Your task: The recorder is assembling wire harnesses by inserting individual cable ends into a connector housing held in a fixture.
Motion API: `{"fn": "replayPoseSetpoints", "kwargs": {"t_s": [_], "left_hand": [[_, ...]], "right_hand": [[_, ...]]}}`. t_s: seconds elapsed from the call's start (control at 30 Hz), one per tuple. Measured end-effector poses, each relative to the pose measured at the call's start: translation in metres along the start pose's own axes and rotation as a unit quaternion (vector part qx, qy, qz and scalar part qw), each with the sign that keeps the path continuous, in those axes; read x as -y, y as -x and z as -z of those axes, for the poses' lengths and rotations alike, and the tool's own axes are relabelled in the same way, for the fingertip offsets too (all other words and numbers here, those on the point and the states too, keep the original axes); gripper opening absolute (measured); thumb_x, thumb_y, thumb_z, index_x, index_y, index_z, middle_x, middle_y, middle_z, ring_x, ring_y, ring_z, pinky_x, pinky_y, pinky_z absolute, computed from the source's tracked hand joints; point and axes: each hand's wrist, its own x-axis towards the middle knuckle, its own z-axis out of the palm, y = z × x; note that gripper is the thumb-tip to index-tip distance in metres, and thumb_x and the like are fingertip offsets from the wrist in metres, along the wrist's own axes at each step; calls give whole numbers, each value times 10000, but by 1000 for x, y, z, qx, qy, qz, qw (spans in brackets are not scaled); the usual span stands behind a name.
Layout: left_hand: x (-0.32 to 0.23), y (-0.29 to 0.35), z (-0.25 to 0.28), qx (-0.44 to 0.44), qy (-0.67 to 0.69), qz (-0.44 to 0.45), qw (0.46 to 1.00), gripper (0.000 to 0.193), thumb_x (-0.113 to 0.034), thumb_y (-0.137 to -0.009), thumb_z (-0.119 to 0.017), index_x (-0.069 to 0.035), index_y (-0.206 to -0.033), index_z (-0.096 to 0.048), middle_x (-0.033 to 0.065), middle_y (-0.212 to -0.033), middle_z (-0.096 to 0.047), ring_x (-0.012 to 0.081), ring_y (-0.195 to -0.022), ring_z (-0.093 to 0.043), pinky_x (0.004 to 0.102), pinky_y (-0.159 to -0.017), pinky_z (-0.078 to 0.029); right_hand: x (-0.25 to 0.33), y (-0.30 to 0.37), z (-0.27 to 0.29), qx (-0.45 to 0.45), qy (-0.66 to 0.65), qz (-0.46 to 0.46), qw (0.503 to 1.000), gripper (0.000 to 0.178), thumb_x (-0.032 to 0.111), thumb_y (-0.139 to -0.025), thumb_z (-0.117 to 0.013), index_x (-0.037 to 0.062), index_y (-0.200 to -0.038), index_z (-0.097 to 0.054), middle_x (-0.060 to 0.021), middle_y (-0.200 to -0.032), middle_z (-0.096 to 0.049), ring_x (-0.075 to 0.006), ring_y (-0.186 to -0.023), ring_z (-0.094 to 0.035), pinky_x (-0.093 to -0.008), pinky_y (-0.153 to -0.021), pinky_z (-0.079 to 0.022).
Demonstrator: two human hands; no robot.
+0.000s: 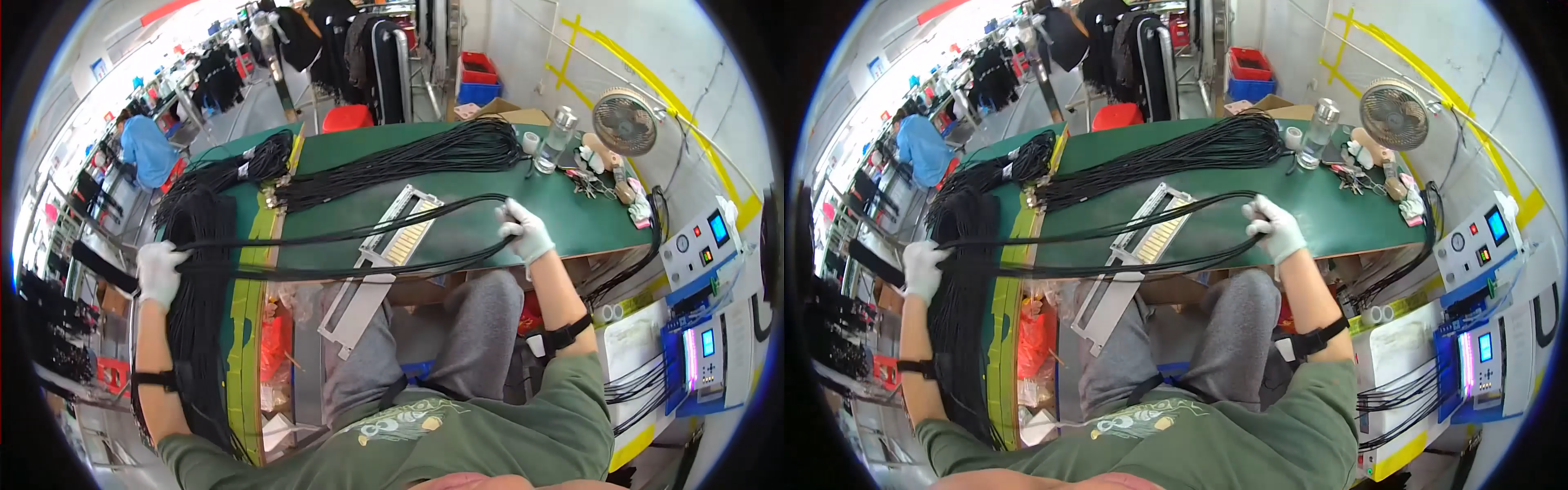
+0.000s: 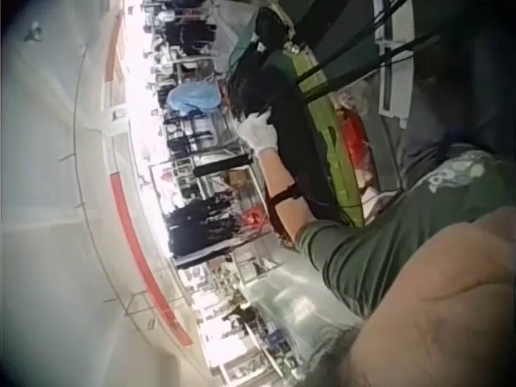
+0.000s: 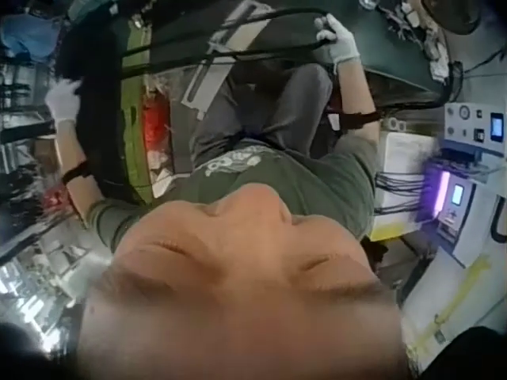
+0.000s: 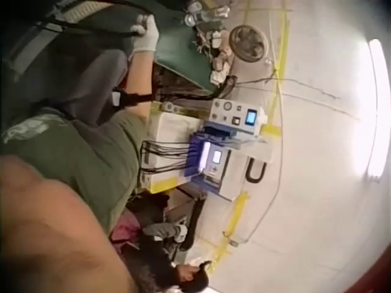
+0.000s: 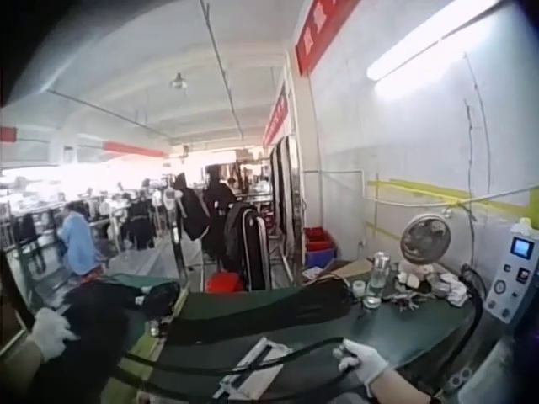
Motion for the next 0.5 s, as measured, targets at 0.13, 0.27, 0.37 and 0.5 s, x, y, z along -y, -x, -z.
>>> {"fn": "replayPoseSetpoints", "kwargs": {"t_s": [0.13, 0.27, 0.37, 0.5], "left_hand": [[-45, -7, -7, 78, -3, -6, 997, 268, -196, -632, -730, -317, -867, -774, 26, -719, -619, 255, -744, -603, 431, -675, -445], [-59, 1, -30, 226, -42, 73, 971, 233, -234, -666, -736, -344, -869, -764, 3, -782, -655, 224, -843, -632, 436, -765, -456], [-49, 54, -37, 252, -63, 90, 962, 256, -264, -687, -747, -357, -925, -761, -4, -897, -664, 212, -982, -613, 445, -889, -436], [-55, 108, -42, 159, -12, 139, 977, 290, -272, -663, -776, -321, -949, -761, 31, -1084, -654, 256, -1142, -564, 452, -1016, -404]], "right_hand": [[1, 7, 34, -55, -3, 41, 998, 191, 164, -971, -608, -2, -1065, -620, -74, -900, -614, -106, -639, -502, -208, -500, -389], [14, 25, 45, 34, 32, -21, 999, 225, 262, -994, -583, 42, -962, -612, -59, -876, -628, -45, -453, -345, -200, -450, -338], [-2, 22, 18, 9, 59, -5, 998, 243, 290, -995, -582, 54, -945, -609, -56, -864, -630, -39, -424, -302, -205, -428, -313], [-15, 10, -1, 40, 75, 42, 996, 242, 298, -991, -589, 61, -944, -611, -53, -853, -630, -42, -428, -298, -204, -415, -295]]}}
